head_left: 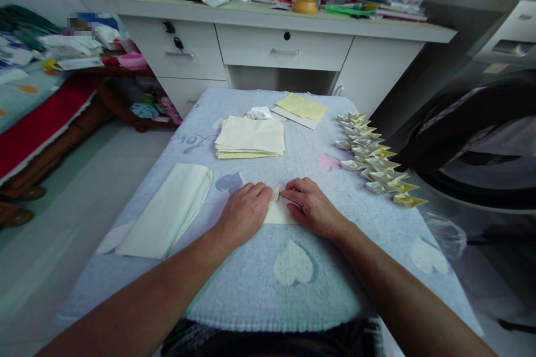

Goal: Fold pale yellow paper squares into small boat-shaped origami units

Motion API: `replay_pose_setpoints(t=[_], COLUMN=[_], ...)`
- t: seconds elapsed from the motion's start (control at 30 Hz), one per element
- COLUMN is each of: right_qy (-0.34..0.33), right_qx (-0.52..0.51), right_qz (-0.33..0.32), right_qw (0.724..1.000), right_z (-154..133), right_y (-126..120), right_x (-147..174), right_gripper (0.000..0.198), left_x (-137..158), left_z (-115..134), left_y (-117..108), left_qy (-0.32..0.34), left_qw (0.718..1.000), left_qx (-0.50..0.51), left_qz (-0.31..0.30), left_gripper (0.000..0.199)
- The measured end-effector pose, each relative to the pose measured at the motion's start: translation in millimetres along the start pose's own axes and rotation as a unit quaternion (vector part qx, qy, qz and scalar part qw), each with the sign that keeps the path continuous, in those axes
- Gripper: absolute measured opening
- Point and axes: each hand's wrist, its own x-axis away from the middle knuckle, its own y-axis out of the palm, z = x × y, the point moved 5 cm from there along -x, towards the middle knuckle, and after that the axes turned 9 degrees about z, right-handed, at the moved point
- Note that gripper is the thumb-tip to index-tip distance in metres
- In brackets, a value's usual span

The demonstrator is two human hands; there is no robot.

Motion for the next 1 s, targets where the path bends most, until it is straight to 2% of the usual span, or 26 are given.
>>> replay_pose_setpoints(t=[0.13, 0.4, 0.77, 1.0], right_qy=[0.004, 0.003, 0.021, 0.010], right_qx=[0.004, 0.004, 0.004, 0.019], right_qz=[-0.006, -0.005, -0.004, -0.009], right_qw=[1.000, 1.000, 1.000, 1.000], right_z=[-0.9, -2.3, 3.6, 1.7], right_y=[-0.2, -1.8, 2.6, 3.8], right_x=[0.5, 0.4, 0.3, -1.4], right_gripper=[0.035, 0.032, 0.044, 0.043], left_x=[1.3, 1.8, 2.2, 3.2], left_z=[1.8, -1.3, 2.7, 8.0], left_y=[1.5, 2.7, 1.1, -1.0], left_qy=[0.001, -0.028, 0.015, 0.045], left_qw=[1.000, 0.993, 0.997, 0.998], left_qx=[0.003, 0.103, 0.047, 0.009], left_qz=[0.015, 0.059, 0.057, 0.050], left_gripper=[0.009, 0.022, 0.014, 0.014])
